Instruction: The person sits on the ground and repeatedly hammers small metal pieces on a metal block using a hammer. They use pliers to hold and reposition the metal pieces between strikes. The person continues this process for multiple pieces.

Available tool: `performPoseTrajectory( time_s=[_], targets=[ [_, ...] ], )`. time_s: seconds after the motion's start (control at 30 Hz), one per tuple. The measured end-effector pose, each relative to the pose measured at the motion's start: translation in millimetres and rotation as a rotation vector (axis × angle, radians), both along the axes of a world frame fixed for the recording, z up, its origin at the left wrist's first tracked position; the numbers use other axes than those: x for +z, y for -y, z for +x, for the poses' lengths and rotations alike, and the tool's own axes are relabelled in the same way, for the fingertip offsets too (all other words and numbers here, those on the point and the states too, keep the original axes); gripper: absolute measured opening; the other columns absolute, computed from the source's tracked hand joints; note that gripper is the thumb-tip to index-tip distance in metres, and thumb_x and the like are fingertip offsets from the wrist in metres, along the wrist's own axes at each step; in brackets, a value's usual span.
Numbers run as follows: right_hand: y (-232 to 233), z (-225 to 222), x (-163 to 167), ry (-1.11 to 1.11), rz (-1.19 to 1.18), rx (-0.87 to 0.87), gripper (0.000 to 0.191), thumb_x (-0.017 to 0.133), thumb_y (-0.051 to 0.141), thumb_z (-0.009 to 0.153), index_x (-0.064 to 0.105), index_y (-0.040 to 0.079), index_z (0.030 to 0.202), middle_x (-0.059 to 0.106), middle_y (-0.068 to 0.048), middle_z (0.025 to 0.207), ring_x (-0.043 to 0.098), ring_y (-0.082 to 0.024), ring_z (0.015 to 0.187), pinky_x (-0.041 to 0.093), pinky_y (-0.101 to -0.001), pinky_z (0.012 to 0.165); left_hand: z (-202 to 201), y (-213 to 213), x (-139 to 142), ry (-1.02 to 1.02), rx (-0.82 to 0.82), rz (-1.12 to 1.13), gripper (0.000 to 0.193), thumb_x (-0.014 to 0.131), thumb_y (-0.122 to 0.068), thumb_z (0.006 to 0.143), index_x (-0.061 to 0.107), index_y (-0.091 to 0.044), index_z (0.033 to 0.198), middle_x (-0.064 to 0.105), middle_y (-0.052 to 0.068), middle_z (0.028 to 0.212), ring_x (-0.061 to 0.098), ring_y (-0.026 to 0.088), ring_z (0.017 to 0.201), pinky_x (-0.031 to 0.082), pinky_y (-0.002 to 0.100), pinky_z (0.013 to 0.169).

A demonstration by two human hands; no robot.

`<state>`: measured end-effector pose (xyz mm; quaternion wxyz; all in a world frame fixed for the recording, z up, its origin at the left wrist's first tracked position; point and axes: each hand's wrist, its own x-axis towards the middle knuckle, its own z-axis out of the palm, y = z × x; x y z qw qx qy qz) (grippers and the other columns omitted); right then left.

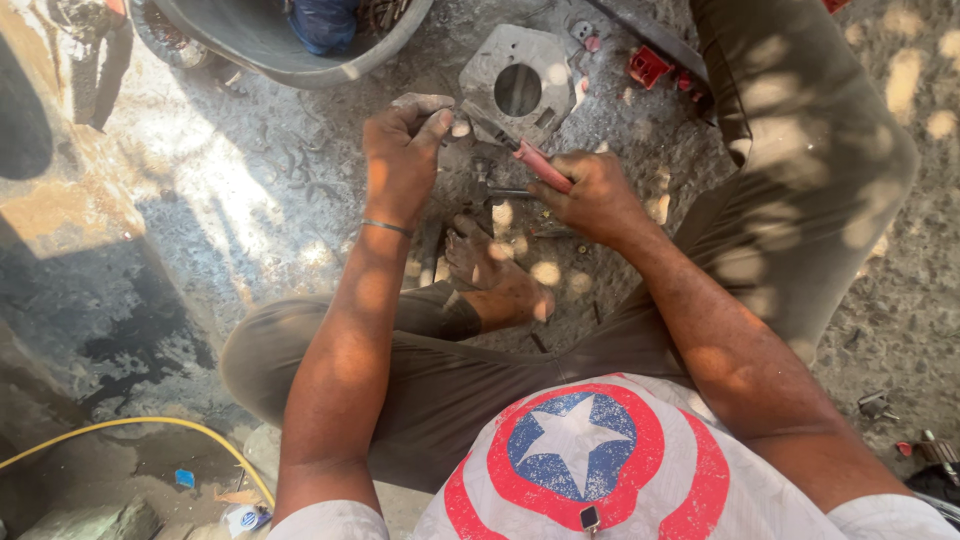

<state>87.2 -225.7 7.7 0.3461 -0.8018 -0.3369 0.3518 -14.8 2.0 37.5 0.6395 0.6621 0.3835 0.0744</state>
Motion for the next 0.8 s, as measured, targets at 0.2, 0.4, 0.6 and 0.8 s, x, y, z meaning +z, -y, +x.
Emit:
performPoseTrajectory(
  time_s=[0.2,0.4,0.6,0.8],
  targets=[
    [-1.6,-1.6,-10.6,-0.011,-0.175,-0.068,0.034,0.080,0.029,0.092,0.076,0.004,0.116,0.075,-0.016,0.103,0.072,-0.018,0.073,0.060,-0.0328,0.065,-0.3,3.8,-7.0,-0.015,-0.023,0.170,0.016,0.072,-0.010,0.093,0.078,0.004,0.099,0.080,0.009,0.084,0.069,0.007,0.072,0.053,0.024,0.065],
    [-9.0,-5.5,-18.7,-0.130,-0.329,-0.163,0.032,0.075,0.030,0.093,0.075,0.009,0.117,0.076,-0.012,0.099,0.069,-0.017,0.066,0.061,-0.0359,0.063,0.7,10.2,-21.5,-0.154,-0.070,0.407,0.017,0.071,-0.016,0.094,0.080,-0.002,0.093,0.081,0.007,0.081,0.075,0.012,0.070,0.055,0.028,0.070],
    [-8.9,-0.7,-6.1,-0.050,-0.291,-0.124,0.030,0.079,0.031,0.094,0.075,0.007,0.112,0.076,-0.013,0.090,0.067,-0.015,0.064,0.058,-0.0344,0.066,1.2,12.9,-25.5,-0.149,-0.051,0.332,0.013,0.070,-0.013,0.093,0.077,-0.003,0.098,0.081,0.007,0.080,0.078,0.014,0.074,0.058,0.027,0.073],
    [11.3,-5.8,18.1,0.052,-0.254,0.033,0.031,0.075,0.034,0.095,0.076,0.008,0.112,0.077,-0.013,0.087,0.071,-0.020,0.067,0.060,-0.0373,0.070,-9.8,-2.8,-37.4,-0.137,-0.325,0.679,0.010,0.076,-0.013,0.093,0.076,-0.003,0.096,0.078,0.016,0.094,0.076,0.027,0.082,0.057,0.038,0.077]
  ],
)
